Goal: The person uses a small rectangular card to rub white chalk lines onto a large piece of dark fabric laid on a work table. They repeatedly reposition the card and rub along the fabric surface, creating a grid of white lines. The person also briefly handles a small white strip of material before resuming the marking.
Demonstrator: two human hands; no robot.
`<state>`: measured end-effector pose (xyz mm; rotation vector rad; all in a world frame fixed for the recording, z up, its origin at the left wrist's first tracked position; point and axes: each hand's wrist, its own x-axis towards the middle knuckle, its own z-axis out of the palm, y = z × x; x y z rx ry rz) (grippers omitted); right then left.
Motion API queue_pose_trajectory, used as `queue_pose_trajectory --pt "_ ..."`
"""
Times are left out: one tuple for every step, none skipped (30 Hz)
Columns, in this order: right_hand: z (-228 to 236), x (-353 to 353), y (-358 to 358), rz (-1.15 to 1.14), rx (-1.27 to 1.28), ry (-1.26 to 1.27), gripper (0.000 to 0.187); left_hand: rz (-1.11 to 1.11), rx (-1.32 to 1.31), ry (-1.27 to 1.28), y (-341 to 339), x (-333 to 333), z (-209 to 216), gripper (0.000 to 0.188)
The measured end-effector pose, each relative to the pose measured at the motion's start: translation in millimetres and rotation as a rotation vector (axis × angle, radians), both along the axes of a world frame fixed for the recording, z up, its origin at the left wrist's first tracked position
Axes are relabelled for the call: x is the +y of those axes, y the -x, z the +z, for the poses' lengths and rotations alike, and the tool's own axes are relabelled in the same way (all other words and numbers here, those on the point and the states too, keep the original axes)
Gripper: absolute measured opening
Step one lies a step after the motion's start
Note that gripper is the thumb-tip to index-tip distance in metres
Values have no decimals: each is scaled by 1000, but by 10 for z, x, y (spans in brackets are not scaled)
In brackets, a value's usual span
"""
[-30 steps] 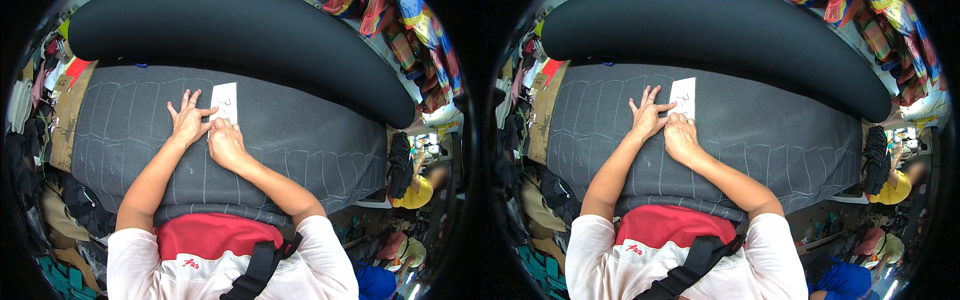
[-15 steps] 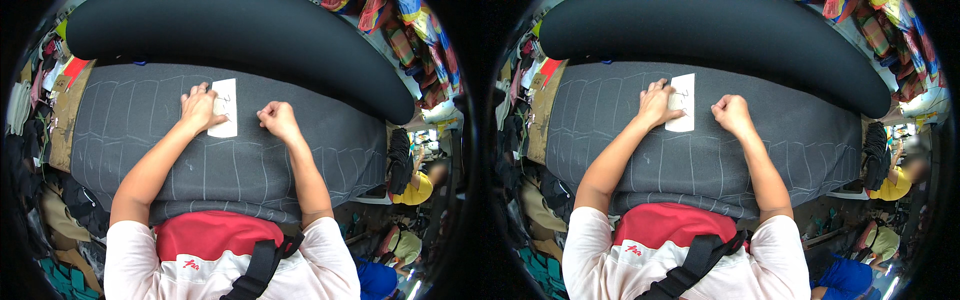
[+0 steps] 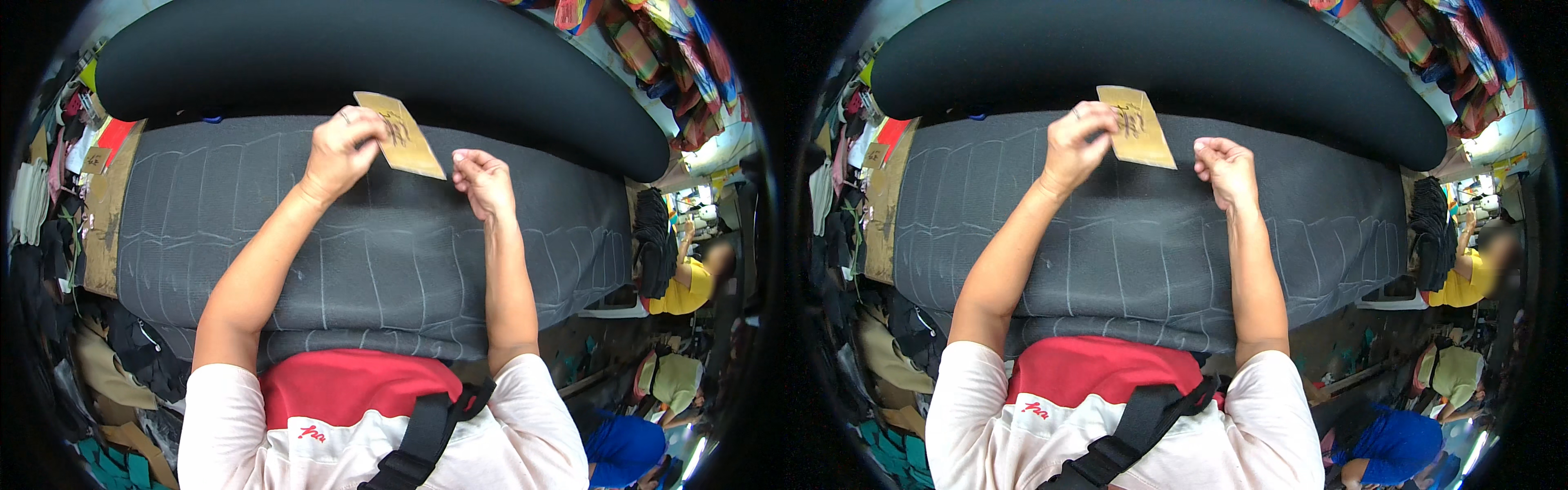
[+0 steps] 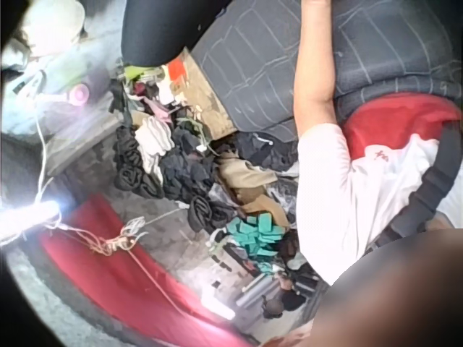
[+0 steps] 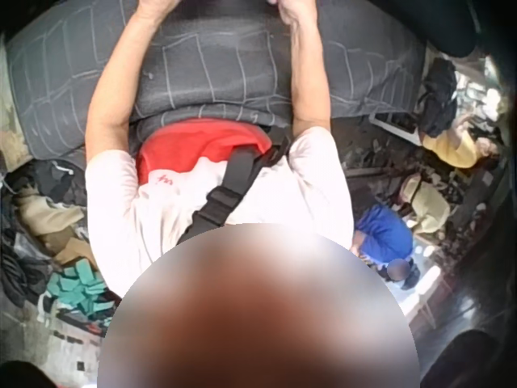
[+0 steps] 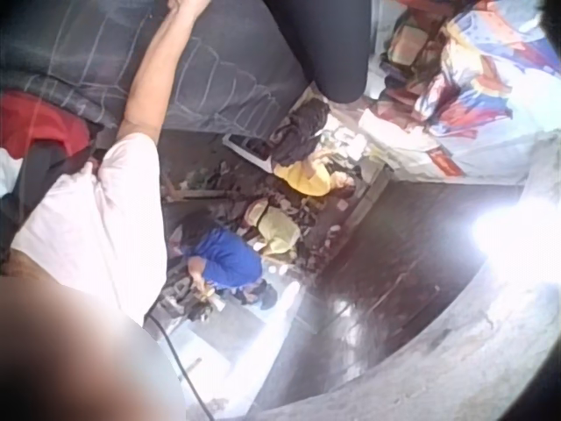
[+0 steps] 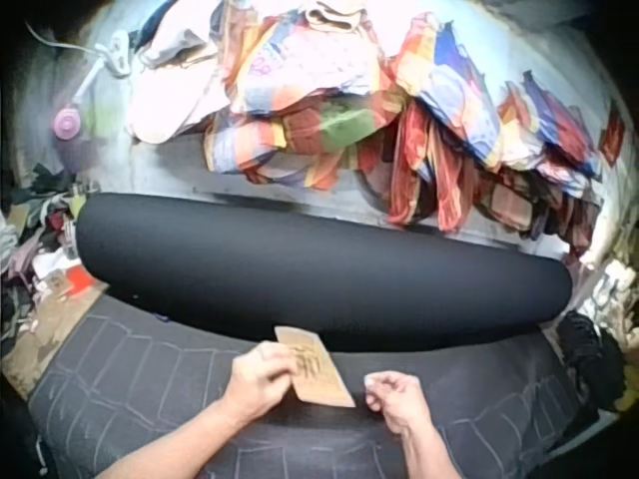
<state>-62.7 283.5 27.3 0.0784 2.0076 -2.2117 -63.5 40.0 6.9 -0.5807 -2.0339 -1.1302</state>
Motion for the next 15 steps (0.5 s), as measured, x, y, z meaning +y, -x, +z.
queue_pose_trajectory --pt "-15 24 17 -44 -20 11 12 -114 -51 4 -78 50 -60 16" --pt "-28 45 35 -73 -26 28 12 -181 -65 152 -126 68 -118 14" --pt "-56 40 38 -63 -39 19 13 -261 -227 351 -201 66 -188 15" --pt "-77 34 46 -75 -58 -6 14 -325 -471 599 -256 61 -251 17" --pt "-110 6 51 -73 -80 18 15 -206 -426 566 -302 64 -310 23" --pt "-143 -31 55 -58 -84 -17 18 -78 -453 576 -345 79 -360 30" --pt "-178 -76 63 -55 -88 -43 19 54 -555 619 -363 98 -392 37" --pt "-215 -126 67 -38 -85 -67 20 98 -580 595 -363 124 -411 46" --pt "-243 -175 88 -9 -70 -79 20 154 -678 604 -352 158 -414 55" --pt "-276 -245 117 -7 -69 -84 15 207 -734 592 -342 181 -405 65" --pt "-302 -312 155 -3 -57 -124 13 192 -845 637 -310 195 -382 78" --pt "-320 -376 204 -4 -46 -173 12 195 -886 664 -297 190 -358 79" --pt "-339 -440 252 -7 -43 -191 10 183 -909 665 -278 175 -333 79" --pt "-346 -482 307 30 -30 -261 10 169 -934 667 -270 155 -315 79" --pt "-367 -539 353 36 -23 -314 11 170 -931 676 -263 116 -303 81"
